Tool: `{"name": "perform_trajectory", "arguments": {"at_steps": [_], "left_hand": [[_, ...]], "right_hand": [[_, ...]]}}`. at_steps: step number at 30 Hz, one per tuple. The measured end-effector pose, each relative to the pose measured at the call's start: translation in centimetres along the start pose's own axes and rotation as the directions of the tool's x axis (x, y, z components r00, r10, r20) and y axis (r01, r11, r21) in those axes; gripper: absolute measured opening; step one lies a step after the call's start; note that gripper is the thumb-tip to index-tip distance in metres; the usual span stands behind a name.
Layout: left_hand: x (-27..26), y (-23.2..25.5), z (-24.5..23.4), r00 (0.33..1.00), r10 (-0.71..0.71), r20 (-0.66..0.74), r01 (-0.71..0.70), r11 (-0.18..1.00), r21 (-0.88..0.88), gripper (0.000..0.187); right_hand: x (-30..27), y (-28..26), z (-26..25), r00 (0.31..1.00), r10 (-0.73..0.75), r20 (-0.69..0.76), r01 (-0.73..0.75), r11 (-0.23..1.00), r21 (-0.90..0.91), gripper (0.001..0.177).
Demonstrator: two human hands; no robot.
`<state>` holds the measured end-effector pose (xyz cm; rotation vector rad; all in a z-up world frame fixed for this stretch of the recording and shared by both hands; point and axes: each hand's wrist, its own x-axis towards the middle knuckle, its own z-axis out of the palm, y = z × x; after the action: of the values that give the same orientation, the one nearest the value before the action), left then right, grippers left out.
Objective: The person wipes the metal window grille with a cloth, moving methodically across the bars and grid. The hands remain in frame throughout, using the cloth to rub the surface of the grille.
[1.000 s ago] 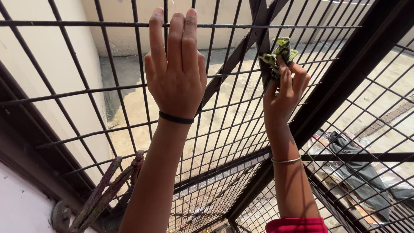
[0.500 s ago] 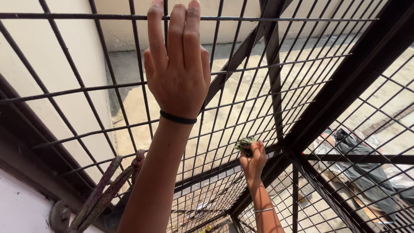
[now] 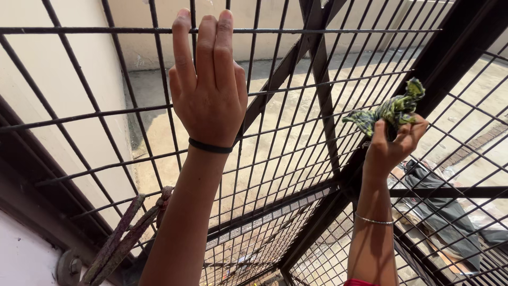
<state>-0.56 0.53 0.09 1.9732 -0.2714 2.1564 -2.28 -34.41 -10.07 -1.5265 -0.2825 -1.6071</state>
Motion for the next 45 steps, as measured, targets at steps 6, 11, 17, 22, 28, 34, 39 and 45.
{"name": "perform_trajectory", "arguments": {"at_steps": [6,11,17,22,28,34,39,45], "left_hand": [[0.3,0.1,-0.3,1.0,-0.013,0.002,0.013,1.0,-0.022,0.043],[0.3,0.3,-0.5,1.0,-0.013,0.011,0.014,1.0,-0.02,0.043],[0.7,0.2,-0.1,0.999,0.017,-0.029,-0.016,1.0,0.016,0.047],[0.0,0.6,-0.5,1.0,0.007,-0.018,-0.007,1.0,-0.01,0.046],[0.3,0.3,0.3,0.998,0.032,-0.048,-0.03,0.999,0.042,0.047],[0.6,0.4,-0.4,0.999,0.017,-0.029,-0.017,1.0,0.015,0.042],[0.1,0.3,-0.5,1.0,0.015,-0.007,-0.015,1.0,0.01,0.046],[-0.1,0.3,-0.5,1.0,0.002,0.001,-0.002,1.0,-0.012,0.046]], "right_hand": [[9.1,-4.2,4.8,0.838,-0.512,0.19,0.545,0.799,-0.254,0.024],[0.2,2.0,3.4,0.943,-0.296,0.15,0.33,0.793,-0.512,0.012],[-11.9,6.8,0.4,0.978,-0.16,0.131,0.206,0.795,-0.57,0.015],[-17.4,6.8,-1.1,0.982,-0.071,0.174,0.164,0.778,-0.606,0.022],[-19.4,9.0,-2.5,0.975,0.003,0.223,0.139,0.773,-0.619,0.029],[-27.8,7.3,-4.6,0.829,0.48,0.286,-0.12,0.653,-0.748,0.036],[-23.5,8.8,-5.3,0.461,0.549,0.698,0.25,0.674,-0.695,0.047],[-0.6,0.8,-2.1,0.942,-0.215,0.258,0.315,0.835,-0.451,0.019]]}}
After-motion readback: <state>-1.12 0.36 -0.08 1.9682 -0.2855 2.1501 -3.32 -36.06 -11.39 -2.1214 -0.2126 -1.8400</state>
